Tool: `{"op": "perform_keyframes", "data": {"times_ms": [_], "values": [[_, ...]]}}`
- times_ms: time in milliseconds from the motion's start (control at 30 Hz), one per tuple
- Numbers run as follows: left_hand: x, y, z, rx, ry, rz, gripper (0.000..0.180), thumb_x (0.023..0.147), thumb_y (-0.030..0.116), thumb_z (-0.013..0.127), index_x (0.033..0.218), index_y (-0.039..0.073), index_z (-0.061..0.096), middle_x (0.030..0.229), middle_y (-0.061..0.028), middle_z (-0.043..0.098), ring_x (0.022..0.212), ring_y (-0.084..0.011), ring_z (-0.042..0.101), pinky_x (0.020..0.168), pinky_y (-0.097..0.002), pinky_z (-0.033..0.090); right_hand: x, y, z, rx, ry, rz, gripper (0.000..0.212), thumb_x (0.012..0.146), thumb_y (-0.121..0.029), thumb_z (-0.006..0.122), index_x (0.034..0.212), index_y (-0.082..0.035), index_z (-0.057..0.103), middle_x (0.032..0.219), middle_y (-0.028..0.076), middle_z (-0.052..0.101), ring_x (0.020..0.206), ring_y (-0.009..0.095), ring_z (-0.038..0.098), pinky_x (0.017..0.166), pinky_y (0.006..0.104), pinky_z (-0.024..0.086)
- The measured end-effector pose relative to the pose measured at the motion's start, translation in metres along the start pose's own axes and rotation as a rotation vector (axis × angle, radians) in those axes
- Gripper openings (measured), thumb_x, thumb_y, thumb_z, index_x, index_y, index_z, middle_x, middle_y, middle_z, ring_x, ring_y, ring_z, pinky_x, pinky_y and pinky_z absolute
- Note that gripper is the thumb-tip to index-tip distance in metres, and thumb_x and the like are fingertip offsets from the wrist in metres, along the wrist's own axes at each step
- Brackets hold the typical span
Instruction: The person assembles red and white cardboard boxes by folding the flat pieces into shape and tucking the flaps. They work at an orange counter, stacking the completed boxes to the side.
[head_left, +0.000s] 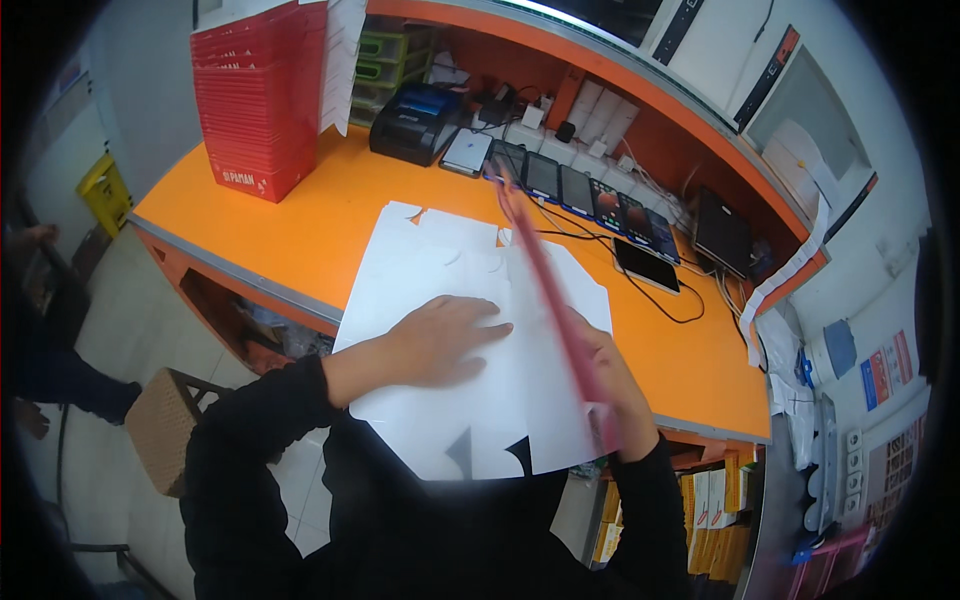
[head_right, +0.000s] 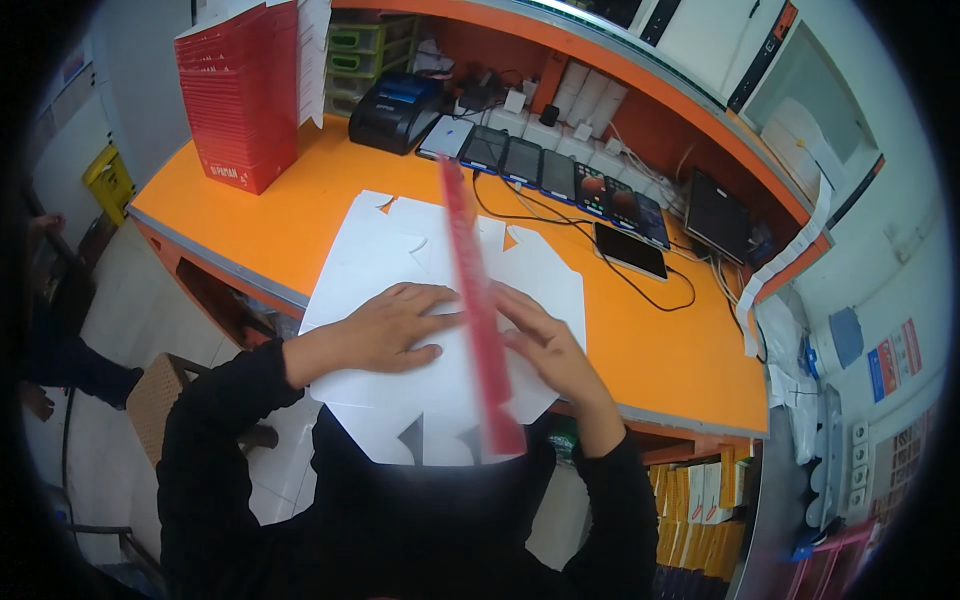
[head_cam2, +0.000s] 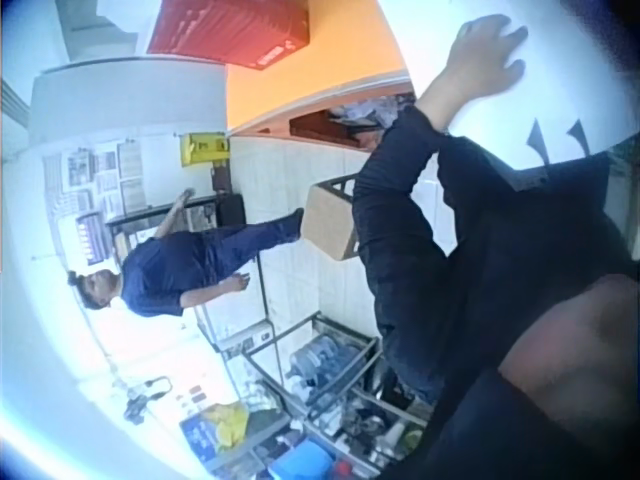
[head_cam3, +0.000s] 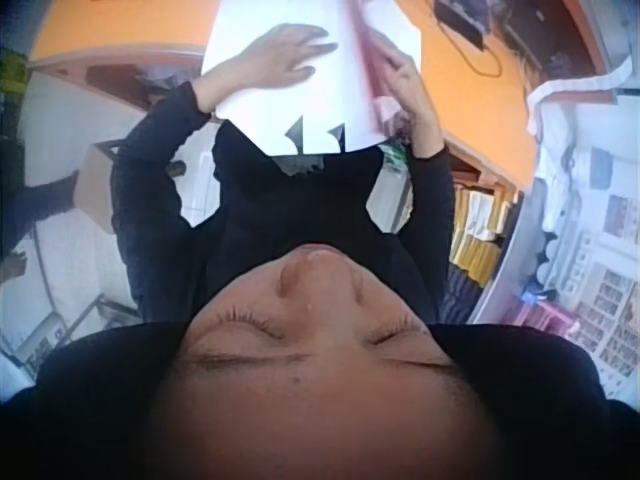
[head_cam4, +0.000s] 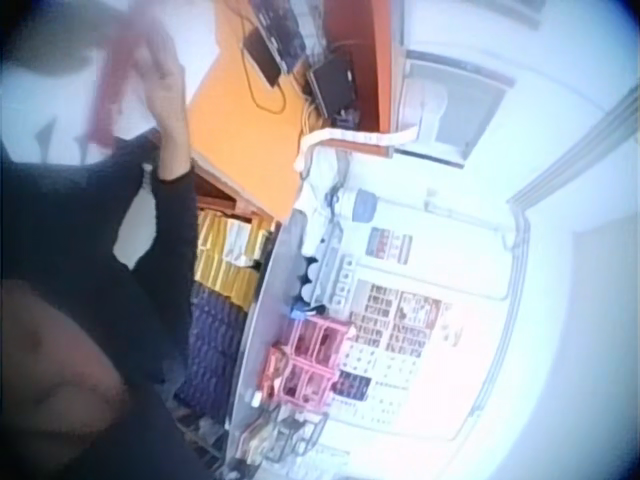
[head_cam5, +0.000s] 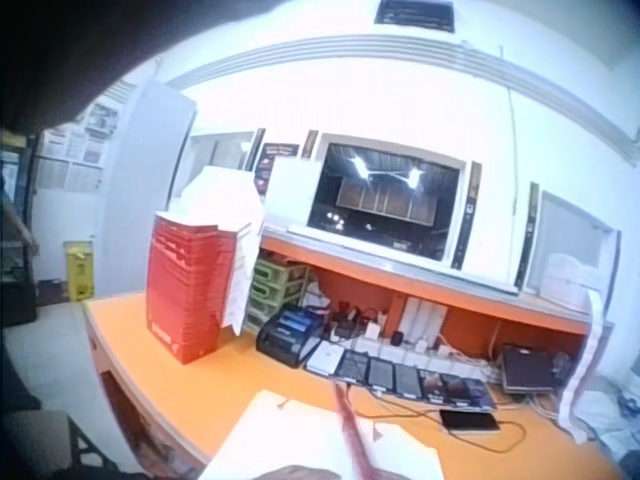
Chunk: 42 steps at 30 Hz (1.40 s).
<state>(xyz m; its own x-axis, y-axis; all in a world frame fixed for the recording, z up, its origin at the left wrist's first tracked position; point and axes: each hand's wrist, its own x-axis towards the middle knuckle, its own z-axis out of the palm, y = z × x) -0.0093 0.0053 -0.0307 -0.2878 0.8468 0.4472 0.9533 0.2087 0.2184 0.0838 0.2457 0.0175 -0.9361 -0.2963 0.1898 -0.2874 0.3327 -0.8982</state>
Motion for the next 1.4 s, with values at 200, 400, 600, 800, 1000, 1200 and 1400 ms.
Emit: {"op": "perform_keyframes", "data": {"times_ms": [200,400,600,800,1000,1200,1400], "values": [[-0.006,0.004,-0.006,-1.050,-0.042,-0.132,0.053,0.082,0.028,0.064,0.129,0.011,0.050,0.123,-0.0158,0.054,0.116,-0.0299,0.052,0.097,-0.0418,0.042,0.013,-0.007,0.031,-0.253,0.048,-0.061,0.037,0.089,-0.013,0.059,0.125,-0.003,0.058,0.130,0.017,0.053,0.118,0.030,0.054,0.100,0.0338,0.041],[-0.005,0.004,0.006,-1.521,0.056,-0.291,0.057,0.084,0.031,0.063,0.131,0.007,0.044,0.122,-0.0179,0.054,0.111,-0.0301,0.055,0.094,-0.0423,0.046,0.004,0.000,0.063,-0.544,0.189,-0.090,0.033,0.085,-0.016,0.064,0.114,-0.002,0.063,0.118,0.015,0.062,0.113,0.028,0.058,0.095,0.0342,0.047],[-0.009,-0.011,-0.008,-1.594,0.379,-0.568,0.062,0.086,0.035,0.063,0.134,0.004,0.039,0.121,-0.0201,0.054,0.106,-0.0304,0.059,0.090,-0.0428,0.049,0.000,0.007,0.060,-0.513,0.233,-0.102,0.034,0.086,-0.021,0.063,0.115,-0.002,0.063,0.119,0.015,0.062,0.113,0.028,0.058,0.095,0.0347,0.047],[-0.015,-0.041,-0.033,-1.618,0.647,-0.798,0.067,0.088,0.038,0.063,0.136,0.001,0.034,0.120,-0.0222,0.055,0.102,-0.0307,0.062,0.086,-0.0433,0.053,-0.001,0.007,0.064,-0.647,0.196,-0.061,0.037,0.088,-0.027,0.059,0.117,-0.003,0.062,0.123,0.013,0.060,0.116,0.025,0.057,0.094,0.0338,0.047],[0.004,-0.017,-0.028,-0.220,0.361,-0.801,0.108,0.064,0.058,0.078,0.146,0.011,0.025,0.132,-0.0327,0.036,0.122,-0.0427,0.044,0.095,-0.0473,0.045,0.000,0.009,0.071,-0.805,0.195,-0.112,0.031,0.085,-0.026,0.061,0.107,-0.003,0.064,0.114,0.015,0.064,0.109,0.030,0.060,0.088,0.0380,0.050],[-0.015,-0.035,-0.007,0.325,0.177,-0.679,0.084,0.052,0.061,0.080,0.120,0.015,0.063,0.126,-0.0316,0.040,0.111,-0.0415,0.047,0.092,-0.0437,0.043,0.030,-0.003,0.041,-0.654,-0.010,-0.081,0.029,0.088,-0.027,0.058,0.101,-0.002,0.066,0.105,0.015,0.065,0.098,0.029,0.062,0.083,0.0366,0.050],[-0.015,-0.035,-0.005,0.326,0.198,-0.684,0.084,0.054,0.062,0.079,0.122,0.015,0.062,0.127,-0.0311,0.039,0.111,-0.0419,0.045,0.092,-0.0452,0.041,0.098,-0.050,0.002,0.830,-0.031,-0.223,0.043,0.095,-0.030,0.055,0.060,-0.007,0.049,0.051,-0.001,0.044,0.044,0.008,0.039,0.040,0.0248,0.029]]}}
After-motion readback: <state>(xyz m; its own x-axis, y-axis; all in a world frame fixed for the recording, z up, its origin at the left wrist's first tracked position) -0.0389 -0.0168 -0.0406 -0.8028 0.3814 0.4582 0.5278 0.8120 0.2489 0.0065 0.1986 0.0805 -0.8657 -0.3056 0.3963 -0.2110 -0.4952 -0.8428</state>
